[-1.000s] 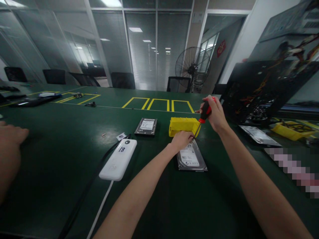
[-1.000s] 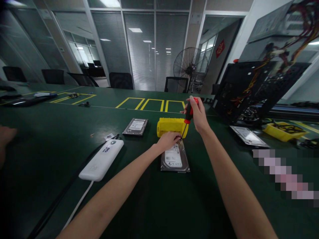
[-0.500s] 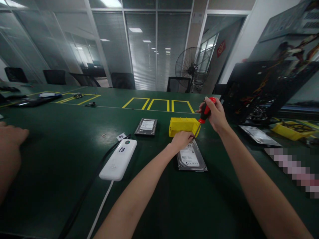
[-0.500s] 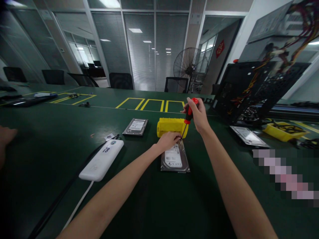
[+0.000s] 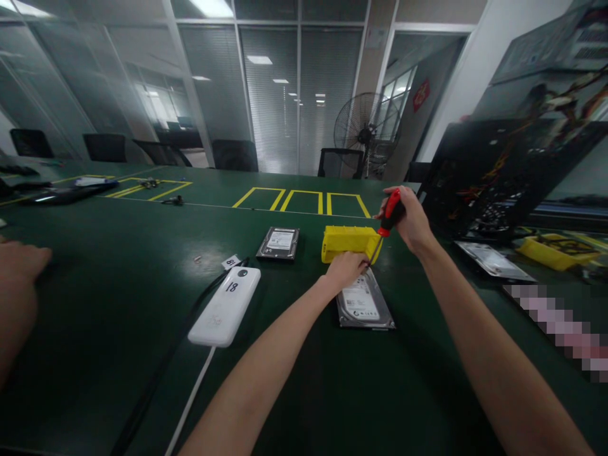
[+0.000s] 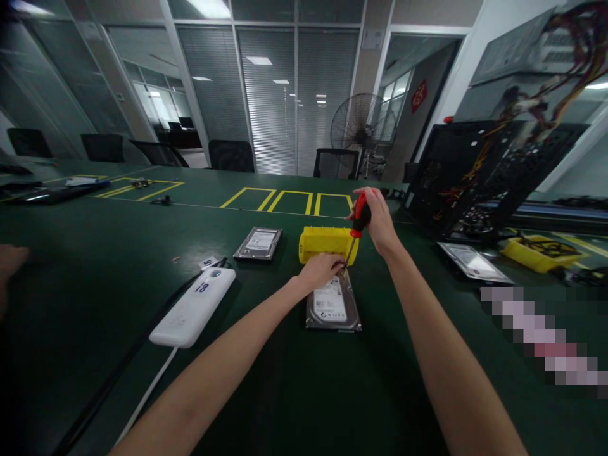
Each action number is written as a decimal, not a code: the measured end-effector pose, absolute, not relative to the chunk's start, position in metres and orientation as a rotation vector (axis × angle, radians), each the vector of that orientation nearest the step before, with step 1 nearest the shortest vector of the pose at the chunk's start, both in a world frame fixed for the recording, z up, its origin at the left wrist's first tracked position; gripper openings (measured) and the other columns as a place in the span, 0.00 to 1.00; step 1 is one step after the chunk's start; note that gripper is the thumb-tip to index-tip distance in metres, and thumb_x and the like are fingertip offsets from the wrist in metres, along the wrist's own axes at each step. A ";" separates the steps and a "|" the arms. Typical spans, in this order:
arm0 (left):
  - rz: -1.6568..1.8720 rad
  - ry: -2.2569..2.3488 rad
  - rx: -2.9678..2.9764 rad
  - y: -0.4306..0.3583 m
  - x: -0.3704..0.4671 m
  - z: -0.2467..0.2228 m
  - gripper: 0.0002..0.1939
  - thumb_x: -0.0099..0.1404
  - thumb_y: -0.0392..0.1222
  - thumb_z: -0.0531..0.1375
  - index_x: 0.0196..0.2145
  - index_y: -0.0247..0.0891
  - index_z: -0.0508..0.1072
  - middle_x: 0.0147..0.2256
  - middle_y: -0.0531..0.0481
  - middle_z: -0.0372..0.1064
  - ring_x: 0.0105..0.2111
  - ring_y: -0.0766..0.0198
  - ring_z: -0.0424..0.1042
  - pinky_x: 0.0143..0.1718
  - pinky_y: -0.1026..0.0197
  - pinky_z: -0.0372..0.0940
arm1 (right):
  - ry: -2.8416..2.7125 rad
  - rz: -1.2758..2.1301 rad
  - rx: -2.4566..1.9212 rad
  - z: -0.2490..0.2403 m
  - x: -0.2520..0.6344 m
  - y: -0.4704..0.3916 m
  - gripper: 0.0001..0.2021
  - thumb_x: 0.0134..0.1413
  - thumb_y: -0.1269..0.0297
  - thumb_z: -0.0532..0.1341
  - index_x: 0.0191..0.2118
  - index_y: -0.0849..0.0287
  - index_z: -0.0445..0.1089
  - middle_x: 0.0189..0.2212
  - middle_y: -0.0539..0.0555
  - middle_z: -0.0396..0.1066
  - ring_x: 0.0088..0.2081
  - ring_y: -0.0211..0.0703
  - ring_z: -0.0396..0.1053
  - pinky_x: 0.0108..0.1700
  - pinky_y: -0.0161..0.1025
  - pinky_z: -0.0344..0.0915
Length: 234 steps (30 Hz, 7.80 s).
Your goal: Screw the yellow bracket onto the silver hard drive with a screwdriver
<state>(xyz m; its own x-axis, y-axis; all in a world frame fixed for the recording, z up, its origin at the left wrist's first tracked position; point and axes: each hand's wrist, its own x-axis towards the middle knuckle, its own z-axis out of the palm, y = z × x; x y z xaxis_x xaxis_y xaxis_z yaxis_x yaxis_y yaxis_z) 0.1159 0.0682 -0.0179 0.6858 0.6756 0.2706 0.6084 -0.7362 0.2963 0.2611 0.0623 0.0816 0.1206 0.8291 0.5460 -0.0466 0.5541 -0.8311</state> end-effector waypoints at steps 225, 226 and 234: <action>0.573 1.035 2.690 0.065 0.114 -0.016 0.14 0.70 0.41 0.48 0.47 0.39 0.70 0.44 0.47 0.72 0.43 0.59 0.71 0.43 0.58 0.67 | -1.315 0.628 -0.792 0.082 0.252 0.060 0.13 0.49 0.53 0.63 0.31 0.54 0.61 0.23 0.45 0.63 0.23 0.32 0.64 0.25 0.31 0.63; 0.578 1.031 2.690 0.065 0.114 -0.016 0.14 0.70 0.41 0.48 0.47 0.39 0.70 0.44 0.47 0.72 0.43 0.59 0.71 0.43 0.58 0.67 | -1.309 0.630 -0.794 0.082 0.252 0.060 0.13 0.49 0.53 0.63 0.31 0.54 0.61 0.23 0.45 0.63 0.23 0.32 0.64 0.25 0.31 0.63; 0.576 1.057 2.689 0.065 0.116 -0.016 0.13 0.69 0.40 0.50 0.46 0.39 0.71 0.43 0.47 0.73 0.42 0.58 0.72 0.43 0.57 0.67 | -1.236 0.701 -0.777 0.082 0.253 0.059 0.14 0.49 0.50 0.62 0.31 0.55 0.63 0.23 0.45 0.64 0.21 0.31 0.63 0.24 0.31 0.63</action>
<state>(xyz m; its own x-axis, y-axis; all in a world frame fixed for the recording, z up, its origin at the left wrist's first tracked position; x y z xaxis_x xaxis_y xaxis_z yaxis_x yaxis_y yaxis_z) 0.1159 0.0654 -0.0159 0.6692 0.6867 0.2839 0.6108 -0.7259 0.3161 0.2535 0.0594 0.0822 0.1925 0.8163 0.5446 -0.0478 0.5621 -0.8257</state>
